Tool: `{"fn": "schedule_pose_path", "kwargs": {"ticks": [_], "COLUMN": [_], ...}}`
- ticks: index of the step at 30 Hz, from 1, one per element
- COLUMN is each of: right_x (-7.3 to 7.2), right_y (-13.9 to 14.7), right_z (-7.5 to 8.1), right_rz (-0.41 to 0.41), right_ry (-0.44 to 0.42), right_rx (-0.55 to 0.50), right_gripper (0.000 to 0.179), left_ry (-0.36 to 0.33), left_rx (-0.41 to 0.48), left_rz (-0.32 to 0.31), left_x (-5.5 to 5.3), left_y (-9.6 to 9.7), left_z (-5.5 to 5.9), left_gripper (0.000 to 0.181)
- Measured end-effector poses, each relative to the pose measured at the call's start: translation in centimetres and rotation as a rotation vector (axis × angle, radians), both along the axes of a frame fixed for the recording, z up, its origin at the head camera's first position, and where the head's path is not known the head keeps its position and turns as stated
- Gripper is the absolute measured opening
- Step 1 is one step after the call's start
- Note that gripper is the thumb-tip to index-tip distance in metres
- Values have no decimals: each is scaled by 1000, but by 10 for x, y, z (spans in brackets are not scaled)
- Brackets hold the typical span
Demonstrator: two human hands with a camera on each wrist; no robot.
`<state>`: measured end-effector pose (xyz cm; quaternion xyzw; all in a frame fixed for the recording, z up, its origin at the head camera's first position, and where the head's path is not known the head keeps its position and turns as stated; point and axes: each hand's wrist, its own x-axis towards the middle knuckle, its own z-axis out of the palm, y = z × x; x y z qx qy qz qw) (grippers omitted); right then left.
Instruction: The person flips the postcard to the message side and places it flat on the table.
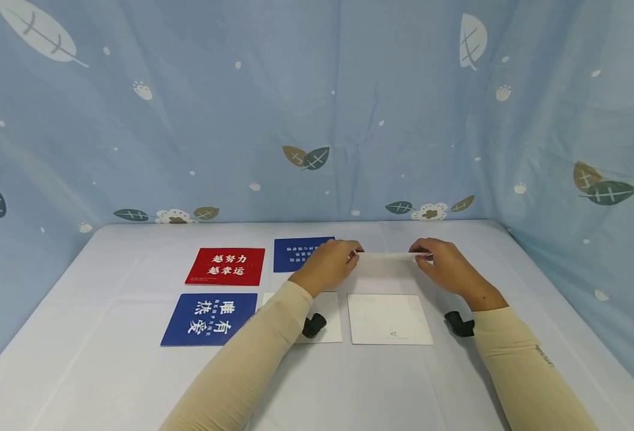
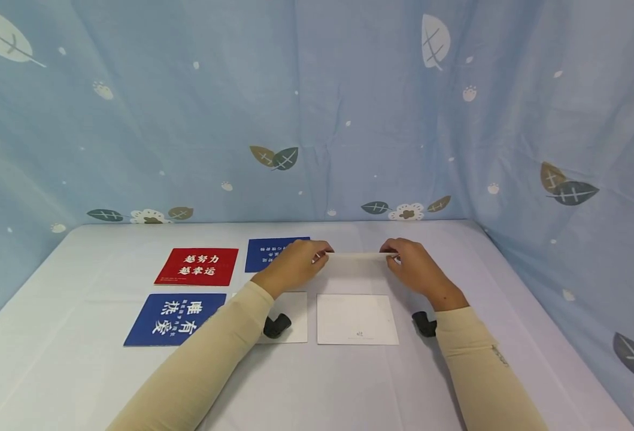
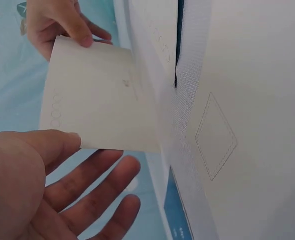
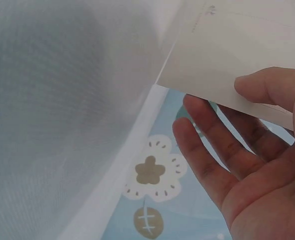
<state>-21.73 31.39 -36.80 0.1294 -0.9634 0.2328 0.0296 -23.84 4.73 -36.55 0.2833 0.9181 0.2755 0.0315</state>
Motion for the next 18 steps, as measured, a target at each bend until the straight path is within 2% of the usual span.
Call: {"fn": "schedule_pose_path", "kwargs": {"ticks": [9, 18], "right_x": [0, 1], "right_y": [-1, -2], "right_z": [4, 5], "right_rz": [-43, -43], "right_ry": [13, 59], "right_rx": [-1, -23], "right_gripper": [25, 28], "left_ry": [33, 34], "left_rx": [26, 33], "left_rz": [34, 68], "left_x": [0, 3], "left_y": [0, 0], "left_z": [2, 4], "left_gripper": [29, 30]}}
